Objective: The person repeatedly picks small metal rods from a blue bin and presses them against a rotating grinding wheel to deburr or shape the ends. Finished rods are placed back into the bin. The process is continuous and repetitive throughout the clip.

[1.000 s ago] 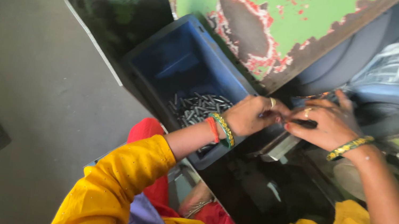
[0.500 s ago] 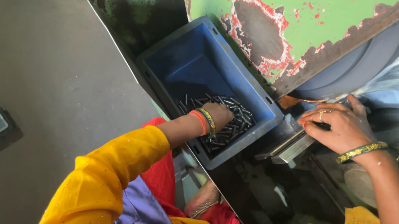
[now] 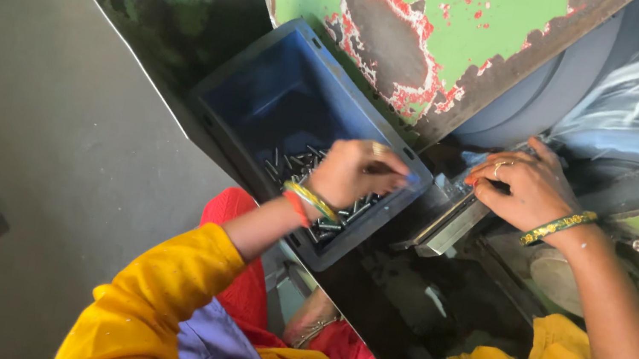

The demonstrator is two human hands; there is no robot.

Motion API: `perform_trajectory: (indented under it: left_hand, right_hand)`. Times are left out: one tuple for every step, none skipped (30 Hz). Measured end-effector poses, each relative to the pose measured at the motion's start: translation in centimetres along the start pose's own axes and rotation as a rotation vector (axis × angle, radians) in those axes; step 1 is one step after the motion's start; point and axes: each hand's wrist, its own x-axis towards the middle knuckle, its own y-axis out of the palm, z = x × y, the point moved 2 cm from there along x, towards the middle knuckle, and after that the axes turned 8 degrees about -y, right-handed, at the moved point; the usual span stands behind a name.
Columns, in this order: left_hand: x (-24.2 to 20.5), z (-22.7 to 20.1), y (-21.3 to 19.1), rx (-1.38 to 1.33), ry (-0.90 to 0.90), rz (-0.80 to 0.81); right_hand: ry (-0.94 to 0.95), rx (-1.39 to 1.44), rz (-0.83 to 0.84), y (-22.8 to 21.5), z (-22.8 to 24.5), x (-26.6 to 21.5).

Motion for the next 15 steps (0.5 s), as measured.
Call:
perform_trajectory:
  left_hand:
    - [0.0,-1.1,1.4,-0.178,-0.063,0.046]
    - [0.0,-2.2,2.9,-0.208,-0.083,0.035]
    - [0.1,-2.9,4.2,-0.238,-0.102,0.025]
    - [0.2,-3.4,4.9,-0.268,-0.121,0.015]
    - [0.3,-3.6,5.1,-0.215,-0.068,-0.033]
    - [0.4,-3.8,5.3,-0.163,-0.015,-0.080]
    - [0.5,-4.0,5.6,-0.109,0.038,-0.127]
    - [0.6,-4.0,5.9,-0.106,0.025,-0.132]
    - [0.5,-4.0,6.0,-0.102,0.011,-0.139]
    - [0.4,-4.0,6.1,-0.098,-0.004,-0.145]
    - [0.3,-3.9,6.3,-0.109,-0.015,-0.157]
    - [0.3,-3.9,6.5,-0.119,-0.026,-0.170]
    - [0.2,-3.9,6.6,-0.131,-0.036,-0.181]
    - [0.2,-3.9,6.7,-0.115,-0.015,-0.178]
    - [0.3,-3.9,6.8,-0.098,0.008,-0.175]
  right_hand:
    - [-0.020,-0.014,-0.016,-0.1,-0.1,0.2]
    - [-0.039,-0.028,-0.032,-0.1,-0.1,0.2]
    - [-0.058,-0.041,-0.050,0.0,-0.2,0.3]
    - [-0.059,-0.030,-0.056,0.0,-0.3,0.3]
    - [-0.058,-0.018,-0.062,0.1,-0.4,0.1]
    - [-0.058,-0.007,-0.068,0.1,-0.6,0.0]
    - [-0.057,0.023,-0.072,0.2,-0.7,-0.1]
    - [-0.056,0.054,-0.077,0.2,-0.9,-0.2]
    - [-0.057,0.087,-0.081,0.2,-1.0,-0.2]
    - [-0.055,0.084,-0.077,0.2,-1.1,-0.1]
    - [-0.052,0.082,-0.073,0.2,-1.1,-0.1]
    - [-0.048,0.080,-0.069,0.2,-1.1,0.0]
    - [-0.025,0.081,-0.037,0.2,-1.1,0.0]
    - [-0.002,0.083,-0.005,0.2,-1.1,0.0]
    - [0.021,0.082,0.026,0.1,-1.1,0.0]
